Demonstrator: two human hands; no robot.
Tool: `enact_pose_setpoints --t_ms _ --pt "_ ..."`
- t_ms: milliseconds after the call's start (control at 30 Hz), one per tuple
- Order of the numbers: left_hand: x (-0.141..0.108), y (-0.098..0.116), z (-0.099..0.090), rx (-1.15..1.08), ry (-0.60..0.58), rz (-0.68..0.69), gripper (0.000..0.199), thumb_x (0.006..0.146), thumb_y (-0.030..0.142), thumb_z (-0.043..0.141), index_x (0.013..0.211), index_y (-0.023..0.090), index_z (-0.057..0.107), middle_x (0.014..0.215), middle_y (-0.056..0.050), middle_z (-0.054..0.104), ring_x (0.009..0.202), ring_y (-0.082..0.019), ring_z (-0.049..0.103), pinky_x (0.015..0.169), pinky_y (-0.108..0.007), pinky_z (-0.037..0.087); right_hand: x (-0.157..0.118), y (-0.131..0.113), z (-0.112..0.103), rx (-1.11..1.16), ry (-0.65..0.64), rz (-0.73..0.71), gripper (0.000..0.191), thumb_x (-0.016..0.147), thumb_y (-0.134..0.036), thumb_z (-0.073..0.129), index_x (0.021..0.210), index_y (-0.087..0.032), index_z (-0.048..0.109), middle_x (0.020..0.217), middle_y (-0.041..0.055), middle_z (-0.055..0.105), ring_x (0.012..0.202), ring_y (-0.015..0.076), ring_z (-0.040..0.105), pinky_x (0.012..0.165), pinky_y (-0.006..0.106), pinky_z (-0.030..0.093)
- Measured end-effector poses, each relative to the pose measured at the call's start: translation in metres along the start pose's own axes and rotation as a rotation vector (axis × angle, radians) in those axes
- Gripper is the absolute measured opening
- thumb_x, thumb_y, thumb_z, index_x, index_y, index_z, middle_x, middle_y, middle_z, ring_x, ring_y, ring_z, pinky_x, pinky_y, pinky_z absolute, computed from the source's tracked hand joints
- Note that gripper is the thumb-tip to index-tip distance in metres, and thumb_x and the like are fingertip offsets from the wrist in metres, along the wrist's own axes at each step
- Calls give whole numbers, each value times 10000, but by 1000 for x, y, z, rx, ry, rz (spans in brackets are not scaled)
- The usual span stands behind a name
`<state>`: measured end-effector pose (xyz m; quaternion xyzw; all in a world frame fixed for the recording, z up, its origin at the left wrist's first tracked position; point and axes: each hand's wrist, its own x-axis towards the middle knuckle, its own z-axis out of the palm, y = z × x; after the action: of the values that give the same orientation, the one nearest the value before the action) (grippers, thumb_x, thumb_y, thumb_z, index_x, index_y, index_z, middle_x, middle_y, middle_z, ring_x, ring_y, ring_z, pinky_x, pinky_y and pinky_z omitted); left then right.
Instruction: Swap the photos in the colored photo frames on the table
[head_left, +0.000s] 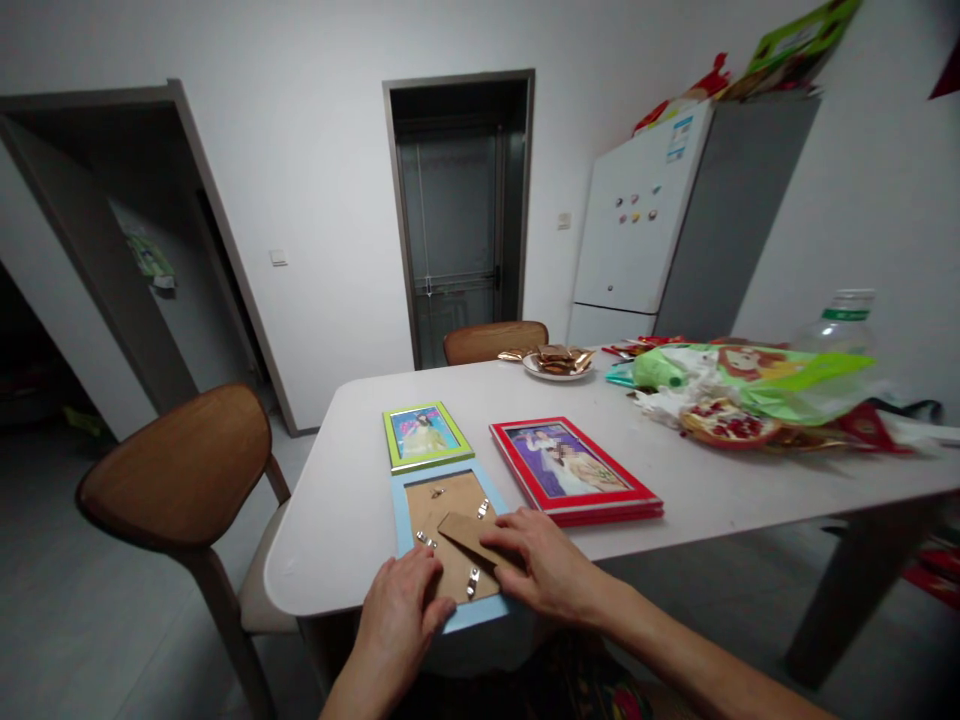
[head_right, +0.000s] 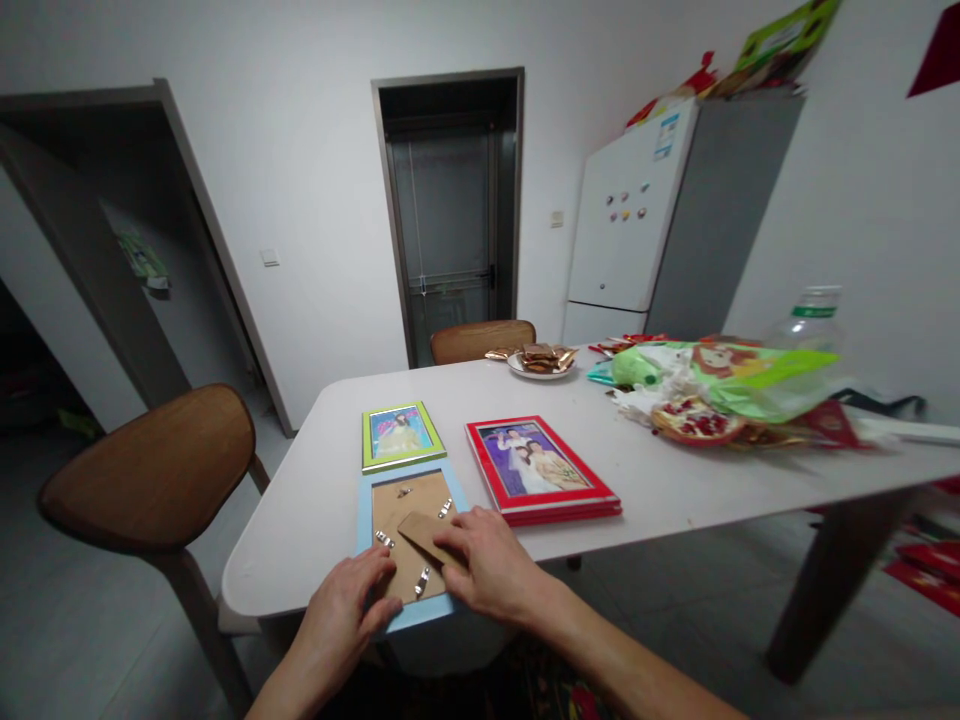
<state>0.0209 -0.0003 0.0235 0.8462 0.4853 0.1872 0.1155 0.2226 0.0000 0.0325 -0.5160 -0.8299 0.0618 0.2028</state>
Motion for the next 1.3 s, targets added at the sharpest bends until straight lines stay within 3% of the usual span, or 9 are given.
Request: enact_pose_setpoints --t_ms 167,267,367,533,667,767,1067,1233,1300 --pt "4 1 -1 39 -9 7 177 755 119 434 810 203 580 923 -40 636 916 -178 568 819 -307 421 -2 2 12 -50 14 27 271 720 -229 468 955 -240 604 952 48 568 874 177 469 764 291 331" --pt "0 1 5 32 -19 9 183 762 193 467 919 199 563 1102 -77 576 1070 -211 484 904 -373 362 -4 3 19 -47 48 9 282 738 -242 467 996 -253 580 994 47 557 899 178 452 783 303 326" --pt "-7 3 15 29 -15 -20 346 698 274 571 1026 182 509 1267 -125 439 1184 -260 365 964 -484 262 -7 5 19 -34 83 -2 297 759 -262 456 1038 -267 560 1070 44 534 950 186 428 815 320 317" --pt "-11 4 23 9 3 -38 208 670 231 594 866 190 535 1272 -114 438 1197 -250 351 971 -491 242 0 9 14 -27 27 -2 271 783 -335 436 986 -249 593 1137 53 488 991 196 418 831 324 319" --pt "-10 3 22 3 -3 -51 213 671 230 592 871 183 540 1266 -120 443 1198 -251 349 975 -489 234 24 13 15 -131 23 102 297 810 -256 377 1046 -206 550 1088 85 493 961 194 427 807 312 326" --pt "-10 3 21 1 -10 -53 197 675 242 587 858 183 542 1257 -119 453 1194 -249 356 973 -483 238 39 17 21 -233 10 177 272 810 -258 370 963 -175 580 1001 102 510 917 208 426 783 319 328" --pt "-10 7 18 -1 -7 -77 265 661 252 591 912 178 552 1253 -106 460 1179 -245 373 975 -466 232 44 23 28 -231 51 124 279 803 -232 355 753 -124 608 877 101 522 847 188 428 785 292 329" --pt "-11 4 19 -25 -11 -82 266 663 262 584 914 176 564 1252 -108 462 1183 -251 367 979 -464 225 30 22 27 -170 101 115 256 794 -230 383 891 -151 606 984 99 516 901 191 430 798 311 332" --pt "-12 3 20 -40 -13 -75 271 667 260 581 924 175 561 1248 -109 465 1184 -250 365 981 -463 221 19 16 28 -116 134 29 280 770 -214 422 1004 -187 573 1077 95 488 969 200 411 823 329 324"
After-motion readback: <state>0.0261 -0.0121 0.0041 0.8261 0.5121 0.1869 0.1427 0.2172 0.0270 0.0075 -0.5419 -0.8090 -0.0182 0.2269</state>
